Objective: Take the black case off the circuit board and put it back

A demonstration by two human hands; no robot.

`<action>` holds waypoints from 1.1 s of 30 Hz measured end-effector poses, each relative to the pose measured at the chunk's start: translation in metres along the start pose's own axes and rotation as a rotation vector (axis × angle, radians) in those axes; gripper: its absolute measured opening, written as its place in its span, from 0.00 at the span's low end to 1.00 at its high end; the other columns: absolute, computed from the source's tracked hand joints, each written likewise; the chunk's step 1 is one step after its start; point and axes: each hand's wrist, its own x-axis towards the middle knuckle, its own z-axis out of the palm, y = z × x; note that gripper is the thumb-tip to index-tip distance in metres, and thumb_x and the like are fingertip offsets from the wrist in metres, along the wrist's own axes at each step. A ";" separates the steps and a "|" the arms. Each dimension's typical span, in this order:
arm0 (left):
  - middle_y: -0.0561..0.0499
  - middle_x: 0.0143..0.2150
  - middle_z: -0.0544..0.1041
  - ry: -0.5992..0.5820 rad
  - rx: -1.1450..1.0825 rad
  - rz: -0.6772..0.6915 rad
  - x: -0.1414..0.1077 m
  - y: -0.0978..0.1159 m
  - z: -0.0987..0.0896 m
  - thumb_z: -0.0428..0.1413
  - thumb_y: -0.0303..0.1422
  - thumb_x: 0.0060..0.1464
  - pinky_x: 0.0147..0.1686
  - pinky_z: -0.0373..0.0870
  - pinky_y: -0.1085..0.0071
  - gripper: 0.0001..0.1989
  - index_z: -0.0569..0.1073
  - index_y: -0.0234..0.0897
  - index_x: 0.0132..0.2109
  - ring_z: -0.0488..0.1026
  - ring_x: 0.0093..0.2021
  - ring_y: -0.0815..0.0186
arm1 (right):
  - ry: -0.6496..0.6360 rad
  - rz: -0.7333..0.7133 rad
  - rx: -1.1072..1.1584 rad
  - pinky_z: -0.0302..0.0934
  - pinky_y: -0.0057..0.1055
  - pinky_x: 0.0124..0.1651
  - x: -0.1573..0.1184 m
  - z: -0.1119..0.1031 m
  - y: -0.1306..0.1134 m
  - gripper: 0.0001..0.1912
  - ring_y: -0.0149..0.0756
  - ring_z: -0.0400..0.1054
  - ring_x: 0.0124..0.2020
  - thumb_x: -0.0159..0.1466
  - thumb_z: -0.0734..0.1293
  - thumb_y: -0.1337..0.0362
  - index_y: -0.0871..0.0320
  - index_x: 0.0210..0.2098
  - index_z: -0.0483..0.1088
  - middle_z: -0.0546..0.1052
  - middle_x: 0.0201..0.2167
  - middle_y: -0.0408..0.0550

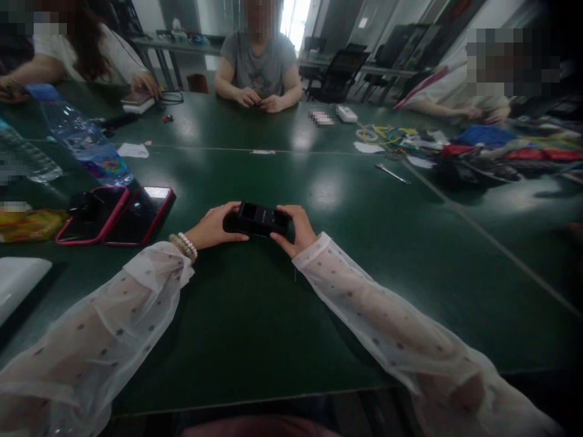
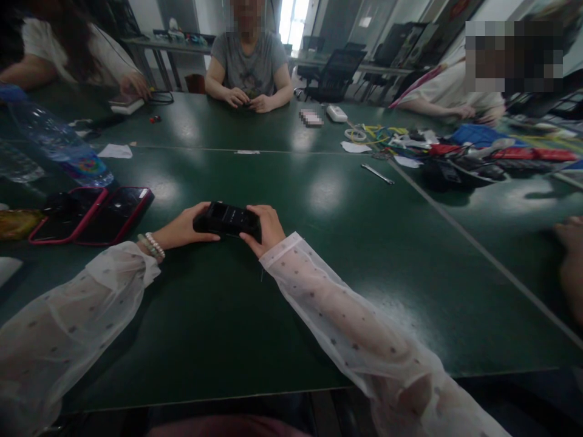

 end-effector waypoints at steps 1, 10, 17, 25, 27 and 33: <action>0.41 0.60 0.71 -0.003 -0.009 0.008 0.000 0.001 0.000 0.68 0.45 0.44 0.60 0.63 0.50 0.43 0.61 0.42 0.64 0.70 0.59 0.50 | 0.003 -0.001 -0.008 0.66 0.56 0.54 0.000 0.001 0.000 0.31 0.53 0.64 0.57 0.61 0.67 0.55 0.54 0.60 0.56 0.68 0.54 0.58; 0.40 0.61 0.70 -0.035 0.092 -0.005 0.000 0.002 -0.002 0.66 0.47 0.47 0.61 0.59 0.45 0.41 0.62 0.43 0.64 0.68 0.60 0.48 | -0.029 -0.019 -0.088 0.61 0.59 0.59 -0.004 0.005 0.001 0.39 0.55 0.61 0.59 0.59 0.70 0.56 0.52 0.65 0.51 0.64 0.57 0.59; 0.42 0.60 0.72 -0.029 0.095 -0.046 0.000 0.001 -0.001 0.66 0.48 0.46 0.61 0.60 0.46 0.39 0.65 0.42 0.62 0.68 0.60 0.46 | -0.069 -0.012 -0.096 0.65 0.56 0.57 -0.005 0.009 0.008 0.35 0.53 0.65 0.56 0.61 0.70 0.60 0.55 0.64 0.54 0.69 0.54 0.59; 0.39 0.60 0.71 -0.027 0.163 -0.084 0.000 -0.007 0.002 0.64 0.52 0.46 0.60 0.60 0.46 0.39 0.65 0.39 0.61 0.67 0.60 0.46 | -0.154 0.017 -0.073 0.65 0.56 0.58 -0.004 0.006 0.016 0.36 0.52 0.67 0.56 0.61 0.69 0.57 0.55 0.65 0.53 0.70 0.54 0.59; 0.40 0.59 0.71 -0.027 0.168 -0.081 0.000 -0.008 0.002 0.64 0.52 0.46 0.60 0.60 0.46 0.39 0.65 0.40 0.61 0.67 0.60 0.46 | -0.165 0.032 -0.070 0.65 0.57 0.58 -0.004 0.006 0.017 0.36 0.52 0.68 0.56 0.61 0.69 0.57 0.54 0.65 0.54 0.70 0.54 0.58; 0.37 0.59 0.71 -0.050 0.170 -0.090 0.001 -0.006 0.001 0.63 0.52 0.47 0.60 0.61 0.46 0.39 0.66 0.36 0.61 0.67 0.59 0.45 | -0.138 0.043 -0.052 0.66 0.55 0.57 -0.004 0.006 0.018 0.33 0.51 0.68 0.55 0.62 0.69 0.59 0.55 0.63 0.56 0.71 0.54 0.58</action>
